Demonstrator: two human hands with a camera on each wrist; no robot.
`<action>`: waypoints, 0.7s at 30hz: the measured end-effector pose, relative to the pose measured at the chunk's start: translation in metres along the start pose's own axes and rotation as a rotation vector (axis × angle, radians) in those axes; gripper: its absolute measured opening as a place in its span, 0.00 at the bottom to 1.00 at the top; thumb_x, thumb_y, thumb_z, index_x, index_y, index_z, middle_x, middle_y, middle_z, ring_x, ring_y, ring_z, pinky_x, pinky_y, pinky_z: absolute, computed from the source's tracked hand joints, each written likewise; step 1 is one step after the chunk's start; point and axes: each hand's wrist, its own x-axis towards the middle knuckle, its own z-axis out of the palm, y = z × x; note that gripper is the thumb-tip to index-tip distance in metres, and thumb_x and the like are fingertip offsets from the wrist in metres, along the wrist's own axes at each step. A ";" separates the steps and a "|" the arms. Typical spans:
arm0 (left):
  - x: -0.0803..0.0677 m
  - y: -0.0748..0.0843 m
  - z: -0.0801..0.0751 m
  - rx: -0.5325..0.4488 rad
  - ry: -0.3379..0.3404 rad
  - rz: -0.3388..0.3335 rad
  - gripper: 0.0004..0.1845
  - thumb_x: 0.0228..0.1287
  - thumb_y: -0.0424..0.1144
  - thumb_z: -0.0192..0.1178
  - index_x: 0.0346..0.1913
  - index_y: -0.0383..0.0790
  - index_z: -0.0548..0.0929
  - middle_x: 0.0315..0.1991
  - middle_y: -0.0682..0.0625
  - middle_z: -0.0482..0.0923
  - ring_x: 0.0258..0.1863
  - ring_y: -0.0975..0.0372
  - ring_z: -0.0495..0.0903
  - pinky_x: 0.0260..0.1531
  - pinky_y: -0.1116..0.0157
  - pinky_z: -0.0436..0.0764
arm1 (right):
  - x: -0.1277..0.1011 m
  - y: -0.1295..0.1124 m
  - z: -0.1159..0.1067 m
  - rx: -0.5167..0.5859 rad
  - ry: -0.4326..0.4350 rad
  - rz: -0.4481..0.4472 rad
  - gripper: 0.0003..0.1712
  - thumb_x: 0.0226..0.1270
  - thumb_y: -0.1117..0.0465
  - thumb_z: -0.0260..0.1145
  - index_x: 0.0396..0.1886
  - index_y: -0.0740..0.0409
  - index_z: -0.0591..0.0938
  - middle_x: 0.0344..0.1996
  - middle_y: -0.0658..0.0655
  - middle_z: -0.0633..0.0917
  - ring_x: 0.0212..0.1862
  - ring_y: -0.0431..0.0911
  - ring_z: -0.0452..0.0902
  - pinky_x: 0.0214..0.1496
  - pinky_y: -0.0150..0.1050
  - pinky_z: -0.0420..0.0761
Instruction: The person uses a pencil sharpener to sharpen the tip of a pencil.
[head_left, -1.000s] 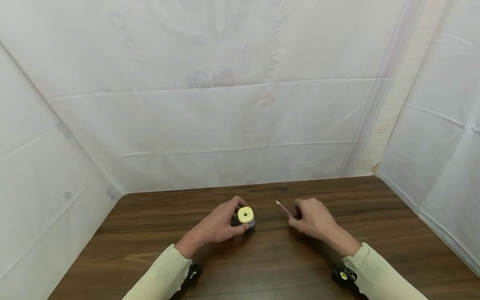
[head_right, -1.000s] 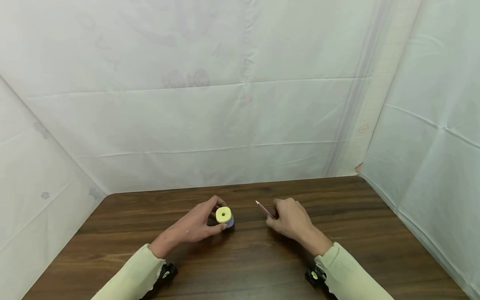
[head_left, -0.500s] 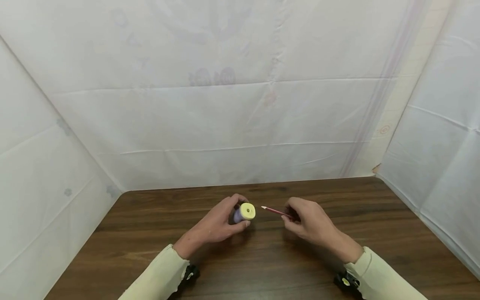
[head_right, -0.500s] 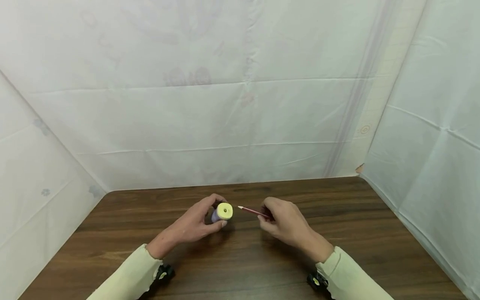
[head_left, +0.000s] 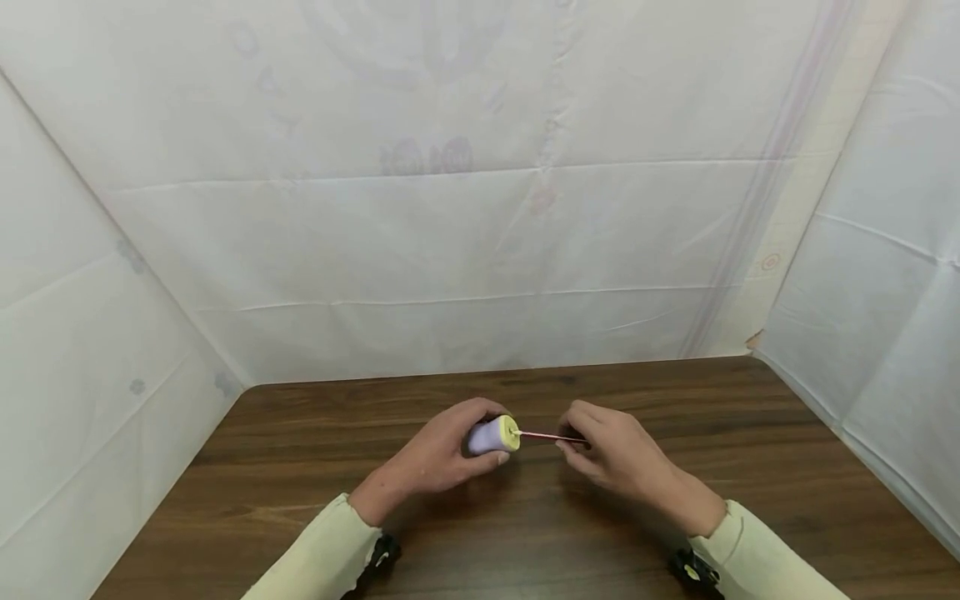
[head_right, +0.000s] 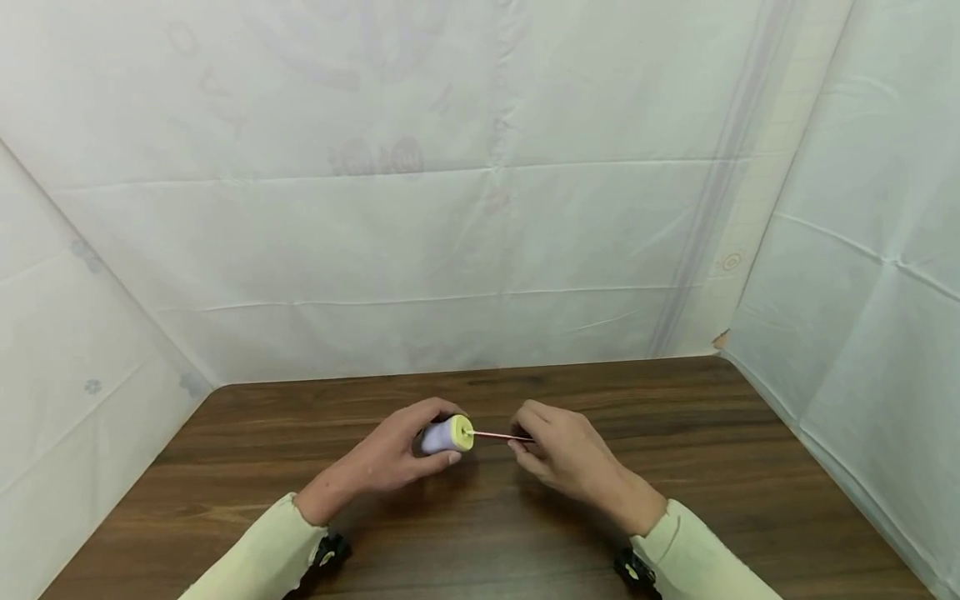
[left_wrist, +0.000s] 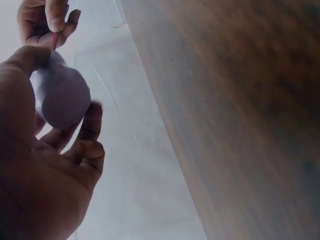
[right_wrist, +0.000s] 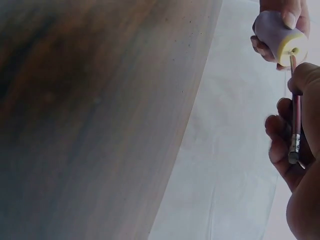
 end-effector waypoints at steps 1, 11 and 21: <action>0.000 0.000 0.000 -0.009 -0.005 -0.001 0.23 0.72 0.51 0.71 0.65 0.55 0.77 0.56 0.64 0.78 0.51 0.68 0.78 0.51 0.62 0.81 | 0.000 0.000 0.000 0.003 -0.004 -0.008 0.14 0.61 0.68 0.75 0.41 0.50 0.81 0.34 0.43 0.79 0.30 0.34 0.76 0.32 0.26 0.76; -0.002 0.002 0.001 -0.039 -0.034 0.024 0.23 0.73 0.55 0.69 0.65 0.54 0.79 0.53 0.64 0.77 0.45 0.67 0.79 0.44 0.66 0.81 | 0.004 -0.002 0.001 0.029 -0.015 -0.040 0.14 0.64 0.66 0.77 0.44 0.50 0.82 0.39 0.43 0.80 0.35 0.35 0.79 0.38 0.30 0.81; 0.000 0.005 0.001 -0.152 -0.018 -0.010 0.27 0.70 0.55 0.71 0.66 0.51 0.79 0.56 0.62 0.81 0.46 0.66 0.81 0.47 0.61 0.84 | 0.006 -0.003 0.002 0.142 0.001 -0.065 0.13 0.67 0.71 0.74 0.46 0.56 0.82 0.43 0.47 0.80 0.42 0.37 0.79 0.45 0.28 0.81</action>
